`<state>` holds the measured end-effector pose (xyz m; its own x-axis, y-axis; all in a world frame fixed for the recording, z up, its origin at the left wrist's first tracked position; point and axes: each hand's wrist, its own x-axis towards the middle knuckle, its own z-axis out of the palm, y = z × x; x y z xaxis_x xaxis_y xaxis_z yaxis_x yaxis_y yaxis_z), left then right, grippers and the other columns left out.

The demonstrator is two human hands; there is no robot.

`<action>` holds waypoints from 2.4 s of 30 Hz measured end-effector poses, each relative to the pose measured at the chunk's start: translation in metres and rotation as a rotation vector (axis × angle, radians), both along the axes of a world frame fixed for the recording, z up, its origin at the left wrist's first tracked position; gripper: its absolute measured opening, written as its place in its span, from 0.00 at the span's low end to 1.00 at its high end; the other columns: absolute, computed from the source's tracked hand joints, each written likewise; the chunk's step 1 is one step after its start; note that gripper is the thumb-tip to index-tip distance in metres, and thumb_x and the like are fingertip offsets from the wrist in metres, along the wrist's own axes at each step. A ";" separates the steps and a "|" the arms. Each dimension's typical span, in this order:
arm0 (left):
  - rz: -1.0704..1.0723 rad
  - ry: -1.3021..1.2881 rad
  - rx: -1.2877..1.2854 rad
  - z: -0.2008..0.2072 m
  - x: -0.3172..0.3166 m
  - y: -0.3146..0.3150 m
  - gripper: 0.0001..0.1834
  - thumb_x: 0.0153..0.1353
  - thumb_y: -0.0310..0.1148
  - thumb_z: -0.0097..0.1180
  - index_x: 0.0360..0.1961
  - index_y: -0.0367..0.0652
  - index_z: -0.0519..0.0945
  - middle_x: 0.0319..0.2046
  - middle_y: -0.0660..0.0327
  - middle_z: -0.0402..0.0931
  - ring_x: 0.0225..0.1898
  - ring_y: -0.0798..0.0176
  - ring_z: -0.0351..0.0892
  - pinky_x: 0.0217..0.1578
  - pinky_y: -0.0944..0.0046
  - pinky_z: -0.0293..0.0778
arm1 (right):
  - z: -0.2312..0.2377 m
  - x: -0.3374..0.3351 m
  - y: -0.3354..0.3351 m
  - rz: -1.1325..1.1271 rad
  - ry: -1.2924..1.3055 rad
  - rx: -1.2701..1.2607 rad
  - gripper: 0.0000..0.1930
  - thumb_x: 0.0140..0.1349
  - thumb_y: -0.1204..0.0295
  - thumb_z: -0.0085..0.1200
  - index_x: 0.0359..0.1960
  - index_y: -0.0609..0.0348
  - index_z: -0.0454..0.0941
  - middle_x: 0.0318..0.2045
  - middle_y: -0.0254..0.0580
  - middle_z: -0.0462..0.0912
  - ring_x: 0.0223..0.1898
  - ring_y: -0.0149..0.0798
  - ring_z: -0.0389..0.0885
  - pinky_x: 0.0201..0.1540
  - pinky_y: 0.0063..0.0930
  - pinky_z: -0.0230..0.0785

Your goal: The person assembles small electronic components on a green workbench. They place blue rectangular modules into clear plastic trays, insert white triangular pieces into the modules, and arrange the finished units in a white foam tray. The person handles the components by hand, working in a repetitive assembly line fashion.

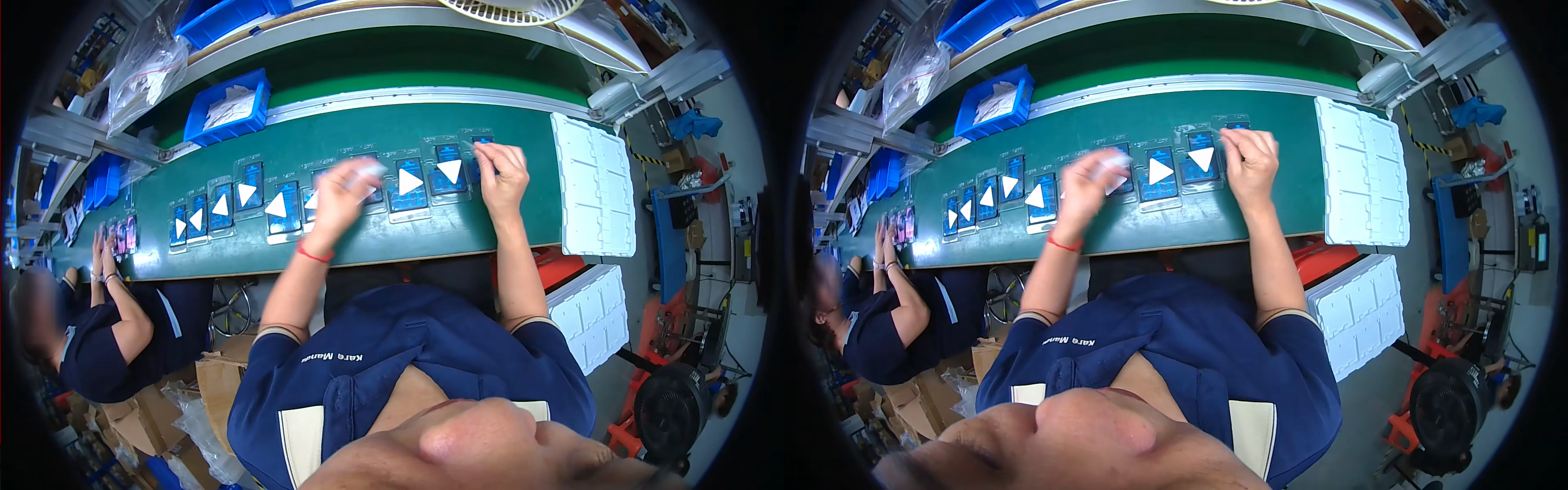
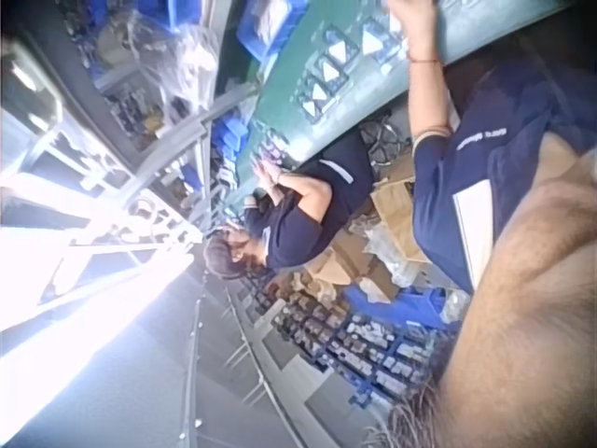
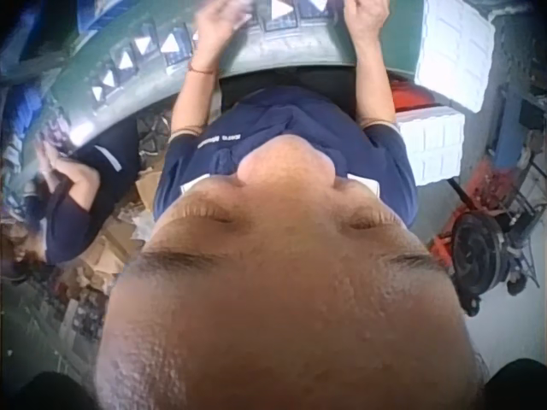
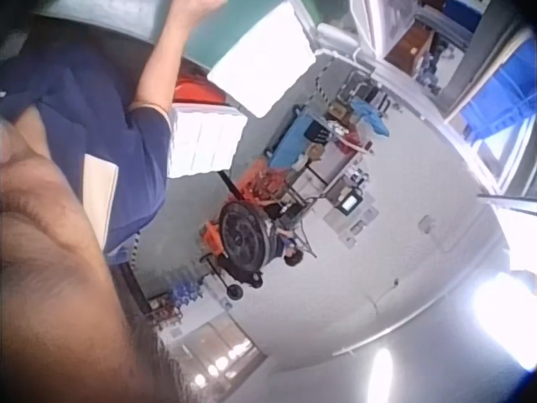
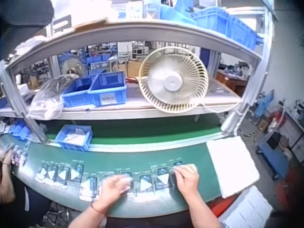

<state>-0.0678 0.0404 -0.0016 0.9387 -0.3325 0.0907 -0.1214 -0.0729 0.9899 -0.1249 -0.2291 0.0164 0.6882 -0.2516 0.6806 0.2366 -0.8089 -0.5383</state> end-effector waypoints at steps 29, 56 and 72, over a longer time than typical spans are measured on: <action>-0.092 -0.849 0.786 -0.001 -0.056 -0.023 0.27 0.56 0.39 0.63 0.56 0.41 0.75 0.65 0.45 0.59 0.69 0.39 0.50 0.65 0.39 0.50 | -0.013 -0.207 -0.168 -1.260 0.609 -0.263 0.09 0.52 0.72 0.59 0.32 0.64 0.79 0.30 0.56 0.80 0.36 0.55 0.79 0.42 0.46 0.72; 0.020 -0.804 0.855 -0.022 -0.054 -0.033 0.29 0.50 0.45 0.67 0.53 0.45 0.76 0.64 0.46 0.61 0.68 0.41 0.54 0.63 0.35 0.49 | -0.045 -0.147 -0.135 -0.563 0.186 -0.218 0.32 0.51 0.58 0.67 0.56 0.62 0.73 0.48 0.55 0.77 0.50 0.55 0.73 0.53 0.44 0.66; 0.727 -0.117 1.121 -0.022 -0.050 0.066 0.44 0.56 0.68 0.48 0.68 0.54 0.63 0.70 0.38 0.42 0.71 0.32 0.34 0.62 0.23 0.32 | -0.022 -0.021 -0.037 0.442 0.529 -0.596 0.38 0.48 0.45 0.64 0.62 0.39 0.72 0.69 0.55 0.55 0.70 0.59 0.50 0.68 0.62 0.37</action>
<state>-0.1183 0.1061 -0.0238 0.9385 0.2876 0.1909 0.2115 -0.9162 0.3402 -0.1457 -0.2665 -0.0055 0.8978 0.4013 0.1812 0.4321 -0.8822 -0.1871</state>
